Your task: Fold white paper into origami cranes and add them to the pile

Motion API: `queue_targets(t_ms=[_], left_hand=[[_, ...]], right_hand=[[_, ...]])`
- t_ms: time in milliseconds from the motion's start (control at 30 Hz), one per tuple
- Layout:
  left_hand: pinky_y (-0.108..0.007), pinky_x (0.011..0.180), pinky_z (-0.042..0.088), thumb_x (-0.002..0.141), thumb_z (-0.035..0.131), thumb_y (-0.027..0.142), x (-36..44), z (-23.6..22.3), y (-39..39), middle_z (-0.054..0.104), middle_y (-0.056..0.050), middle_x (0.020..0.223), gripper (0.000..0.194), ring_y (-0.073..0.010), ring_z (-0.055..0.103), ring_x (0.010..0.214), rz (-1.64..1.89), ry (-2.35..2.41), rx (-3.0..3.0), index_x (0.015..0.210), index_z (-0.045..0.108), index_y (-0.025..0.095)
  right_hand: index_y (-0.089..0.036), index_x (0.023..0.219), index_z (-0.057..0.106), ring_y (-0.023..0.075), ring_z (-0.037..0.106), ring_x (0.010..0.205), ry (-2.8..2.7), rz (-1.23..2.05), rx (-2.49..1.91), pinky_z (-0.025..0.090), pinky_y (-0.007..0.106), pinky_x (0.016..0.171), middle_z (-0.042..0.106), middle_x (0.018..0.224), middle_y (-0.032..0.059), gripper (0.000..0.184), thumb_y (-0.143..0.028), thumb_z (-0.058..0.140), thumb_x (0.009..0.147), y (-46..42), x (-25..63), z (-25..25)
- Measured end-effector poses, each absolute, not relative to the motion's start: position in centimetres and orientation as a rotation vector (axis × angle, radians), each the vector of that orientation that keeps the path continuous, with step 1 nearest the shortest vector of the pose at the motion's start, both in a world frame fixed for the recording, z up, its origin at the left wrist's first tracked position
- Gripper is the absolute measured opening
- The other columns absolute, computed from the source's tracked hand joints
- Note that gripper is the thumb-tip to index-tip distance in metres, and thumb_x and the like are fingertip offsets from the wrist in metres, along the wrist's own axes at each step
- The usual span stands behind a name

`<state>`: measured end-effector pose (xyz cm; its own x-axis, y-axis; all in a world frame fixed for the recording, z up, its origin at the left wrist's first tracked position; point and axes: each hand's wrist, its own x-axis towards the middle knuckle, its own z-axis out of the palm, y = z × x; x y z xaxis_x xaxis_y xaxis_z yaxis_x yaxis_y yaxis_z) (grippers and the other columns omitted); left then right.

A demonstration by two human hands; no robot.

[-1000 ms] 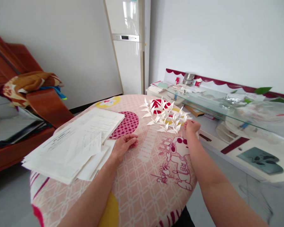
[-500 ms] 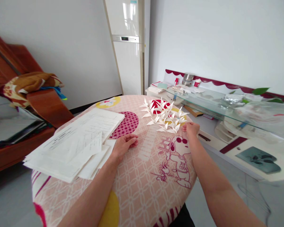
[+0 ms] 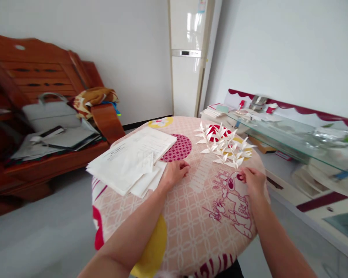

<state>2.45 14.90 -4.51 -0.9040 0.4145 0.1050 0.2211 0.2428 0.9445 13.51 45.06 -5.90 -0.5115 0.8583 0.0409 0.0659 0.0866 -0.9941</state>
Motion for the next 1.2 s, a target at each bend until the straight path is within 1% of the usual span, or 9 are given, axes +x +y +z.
queue_targets(t_ms=[233,367,467,567,767,867,967,1067,1200], left_hand=[[-0.028,0.068,0.045,0.08,0.06,0.017,0.8,-3.5,12.6,0.068,-0.003,0.067,0.015,-0.0184,0.062,0.066,1.509,2.846,0.563,0.071,0.071,0.019],[-0.038,0.091,0.046,0.081,0.063,0.017,0.1,-2.6,9.0,0.072,-0.014,0.106,0.02,-0.0289,0.065,0.101,1.321,3.13,0.352,0.098,0.073,0.017],[-0.047,0.104,0.04,0.076,0.073,0.024,-0.1,-2.2,6.1,0.062,-0.019,0.132,0.043,-0.0357,0.057,0.121,0.96,3.296,0.147,0.118,0.066,0.017],[-0.044,0.102,0.043,0.074,0.073,0.023,-0.1,-2.1,4.3,0.063,-0.018,0.128,0.052,-0.0345,0.058,0.121,0.724,3.225,0.035,0.124,0.062,0.017],[-0.043,0.095,0.047,0.078,0.059,0.015,-0.3,-1.6,3.8,0.069,-0.022,0.114,0.038,-0.0379,0.064,0.111,0.583,3.182,-0.033,0.115,0.068,0.01],[-0.045,0.093,0.047,0.081,0.052,0.014,-0.5,-1.5,3.5,0.069,-0.026,0.112,0.04,-0.0399,0.064,0.11,0.549,3.183,-0.082,0.116,0.068,0.006],[-0.044,0.093,0.048,0.079,0.051,0.011,-0.6,-1.5,2.4,0.069,-0.023,0.12,0.053,-0.0372,0.064,0.112,0.532,3.216,-0.107,0.13,0.062,0.01],[-0.04,0.094,0.049,0.074,0.053,0.005,-0.8,-1.5,1.0,0.072,-0.016,0.119,0.059,-0.0332,0.065,0.112,0.518,3.193,0.012,0.132,0.063,0.017],[-0.037,0.087,0.049,0.088,0.049,0.016,-0.8,-0.7,0.9,0.075,-0.016,0.106,0.032,-0.0316,0.068,0.103,0.533,3.228,-0.002,0.107,0.075,0.015]], right_hand=[[-0.016,0.074,0.072,0.0163,0.06,0.045,-1.763,1.475,-0.836,0.044,0.025,0.039,0.07,0.058,0.003,0.024,-0.036,0.074,0.06,46.4,13.7,-7.5],[-0.019,0.072,0.071,0.0167,0.06,0.046,-1.749,1.473,-0.85,0.044,0.026,0.04,0.069,0.058,0.002,0.022,-0.036,0.075,0.059,46.4,13.8,-7.5],[-0.019,0.069,0.07,0.017,0.059,0.046,-1.738,1.468,-0.873,0.043,0.027,0.039,0.067,0.056,0.0018,0.02,-0.035,0.074,0.058,46.3,13.7,-7.3],[-0.02,0.071,0.071,0.0176,0.059,0.047,-1.758,1.459,-0.876,0.044,0.028,0.039,0.067,0.055,0.0016,0.02,-0.035,0.074,0.058,46.3,13.7,-7.3],[-0.019,0.071,0.071,0.0174,0.058,0.047,-1.755,1.449,-0.854,0.044,0.028,0.041,0.067,0.056,0.0015,0.02,-0.036,0.074,0.059,46.1,13.8,-7.3],[-0.019,0.072,0.071,0.0176,0.06,0.048,-1.781,1.423,-0.85,0.046,0.028,0.043,0.068,0.058,0.0019,0.021,-0.038,0.072,0.061,45.8,14.0,-7.0],[-0.018,0.074,0.072,0.0183,0.06,0.049,-1.842,1.377,-0.832,0.048,0.029,0.046,0.068,0.058,0.0027,0.023,-0.039,0.071,0.064,45.5,14.1,-7.0],[-0.018,0.075,0.071,0.019,0.06,0.049,-1.892,1.327,-0.819,0.049,0.031,0.048,0.068,0.058,0.003,0.023,-0.039,0.071,0.066,45.6,14.2,-7.1],[-0.018,0.08,0.073,0.0205,0.062,0.053,-2.013,1.132,-0.753,0.053,0.033,0.057,0.069,0.061,0.0041,0.027,-0.043,0.066,0.073,45.1,14.2,-6.8]])
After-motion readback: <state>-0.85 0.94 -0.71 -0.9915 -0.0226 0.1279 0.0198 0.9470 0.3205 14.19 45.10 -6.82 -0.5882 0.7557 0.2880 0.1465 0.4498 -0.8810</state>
